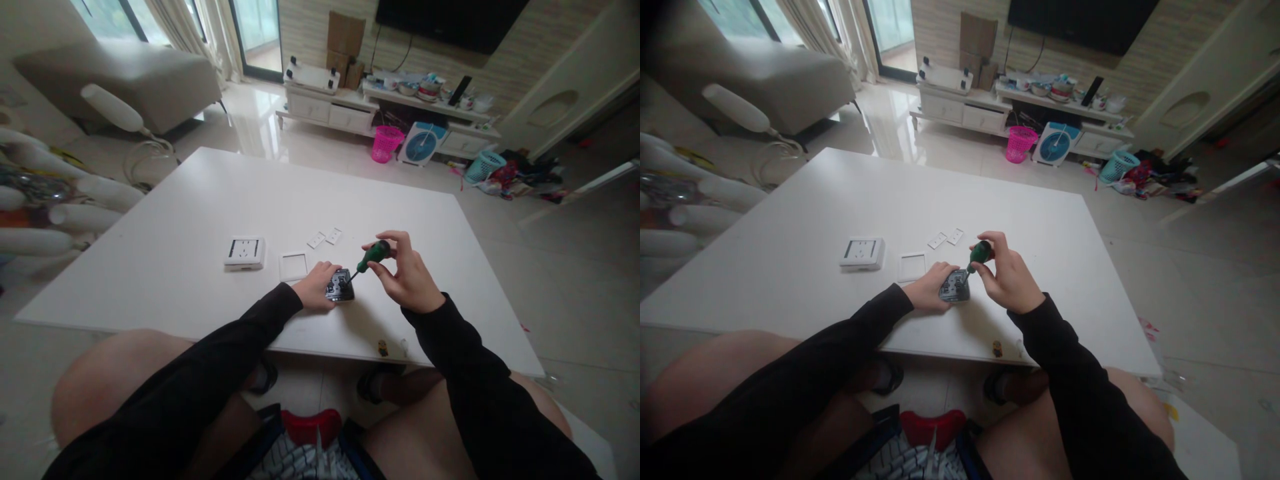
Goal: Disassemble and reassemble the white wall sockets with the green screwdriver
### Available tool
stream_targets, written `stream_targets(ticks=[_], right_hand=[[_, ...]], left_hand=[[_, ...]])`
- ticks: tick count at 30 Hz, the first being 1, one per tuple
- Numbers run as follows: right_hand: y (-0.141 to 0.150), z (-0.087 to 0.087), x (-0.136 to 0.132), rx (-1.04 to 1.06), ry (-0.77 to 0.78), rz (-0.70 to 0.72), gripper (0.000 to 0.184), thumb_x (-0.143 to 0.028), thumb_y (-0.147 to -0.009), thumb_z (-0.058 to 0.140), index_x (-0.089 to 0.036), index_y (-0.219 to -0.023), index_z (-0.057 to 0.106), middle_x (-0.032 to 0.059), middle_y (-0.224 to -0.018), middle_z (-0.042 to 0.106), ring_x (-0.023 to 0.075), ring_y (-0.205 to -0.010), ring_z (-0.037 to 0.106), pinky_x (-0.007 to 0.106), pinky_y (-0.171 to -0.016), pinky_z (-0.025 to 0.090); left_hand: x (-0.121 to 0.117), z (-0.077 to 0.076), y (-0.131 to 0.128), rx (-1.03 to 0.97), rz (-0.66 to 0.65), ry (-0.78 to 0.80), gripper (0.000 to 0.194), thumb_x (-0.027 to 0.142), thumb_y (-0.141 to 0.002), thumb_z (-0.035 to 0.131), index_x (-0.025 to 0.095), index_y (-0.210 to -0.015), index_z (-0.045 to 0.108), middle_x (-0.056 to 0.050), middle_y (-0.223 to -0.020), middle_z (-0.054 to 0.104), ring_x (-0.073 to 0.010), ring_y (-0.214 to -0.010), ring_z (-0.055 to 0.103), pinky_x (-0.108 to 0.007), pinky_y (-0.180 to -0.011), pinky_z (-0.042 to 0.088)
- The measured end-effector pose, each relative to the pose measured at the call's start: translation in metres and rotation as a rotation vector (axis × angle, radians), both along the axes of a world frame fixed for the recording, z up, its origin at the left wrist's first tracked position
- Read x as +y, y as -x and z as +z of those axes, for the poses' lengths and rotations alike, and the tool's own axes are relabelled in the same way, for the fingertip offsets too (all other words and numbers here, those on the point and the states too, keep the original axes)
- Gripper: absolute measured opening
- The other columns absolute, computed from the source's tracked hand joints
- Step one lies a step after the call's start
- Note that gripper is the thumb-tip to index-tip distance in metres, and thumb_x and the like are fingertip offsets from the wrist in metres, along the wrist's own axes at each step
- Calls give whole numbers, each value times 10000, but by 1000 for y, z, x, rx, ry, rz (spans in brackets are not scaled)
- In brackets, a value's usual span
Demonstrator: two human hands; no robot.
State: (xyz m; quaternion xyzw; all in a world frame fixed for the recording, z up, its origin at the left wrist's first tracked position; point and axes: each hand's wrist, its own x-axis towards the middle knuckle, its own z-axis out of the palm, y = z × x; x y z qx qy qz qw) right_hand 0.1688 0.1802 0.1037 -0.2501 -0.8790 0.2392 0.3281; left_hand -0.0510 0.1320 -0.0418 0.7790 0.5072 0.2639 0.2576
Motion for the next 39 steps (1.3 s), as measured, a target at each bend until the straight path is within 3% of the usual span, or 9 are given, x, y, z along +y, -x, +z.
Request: stream_targets(ticks=[4,11,16,19,26,28,32,35,39], right_hand=[[3,1,-1,82,-30,-42,338,-187,-910,703,-249,-1221,584,78,-1138,726,202,-942,732,376,-809,642],[10,9,-6,117,-322,-232,192,-243,-871,800,-234,-1035,700,27,-863,678,188,-757,662,364,-684,610],[7,10,-7,132,-113,-126,344,-164,-877,749,-239,-1195,644,50,-1031,768,216,-904,747,405,-830,638],[7,9,-7,126,-72,-72,260,-131,-899,694,-228,-1138,663,61,-1046,769,220,-953,749,418,-871,633],[14,8,-8,273,-151,-234,108,-229,-846,808,-240,-931,742,23,-893,673,186,-787,682,369,-672,640],[13,8,-10,265,-124,-249,134,-214,-860,785,-244,-985,751,24,-890,705,195,-802,707,395,-716,665],[10,6,-11,261,46,-142,282,-186,-887,726,-242,-1160,686,52,-1105,778,235,-1008,762,472,-891,675],[10,5,-9,251,4,-127,202,-202,-903,713,-240,-1100,689,70,-1143,752,240,-1056,749,468,-895,667],[12,3,-6,278,-105,-236,185,-278,-826,836,-236,-929,688,40,-969,692,229,-908,742,418,-740,668]], left_hand=[[2,1,0,8,-14,-15,808,242,-598,815,170,-1335,493,-107,-1168,558,-307,-1091,524,-472,-1017,480],[1,1,-2,-7,9,-29,793,325,-641,830,166,-1340,489,-117,-1176,553,-303,-1080,522,-468,-1007,487],[2,-2,0,22,11,-17,822,231,-580,814,154,-1333,494,-109,-1171,550,-301,-1081,519,-454,-1000,492],[3,-2,-1,30,8,-13,820,226,-575,809,153,-1329,494,-110,-1175,549,-303,-1092,518,-447,-998,489],[1,0,-1,7,15,-4,813,270,-599,821,185,-1336,488,-111,-1185,547,-312,-1091,523,-477,-1005,481],[1,1,-1,0,10,1,828,243,-588,815,189,-1345,484,-112,-1195,545,-318,-1108,520,-483,-1016,479],[1,2,0,5,6,16,844,204,-568,804,199,-1351,489,-106,-1198,548,-322,-1120,515,-490,-1028,477],[1,3,-1,9,9,10,822,235,-585,821,186,-1340,500,-110,-1191,557,-319,-1111,520,-483,-1023,478],[1,2,-3,-4,19,9,806,336,-633,847,176,-1343,501,-115,-1179,558,-315,-1101,527,-486,-1018,476]])
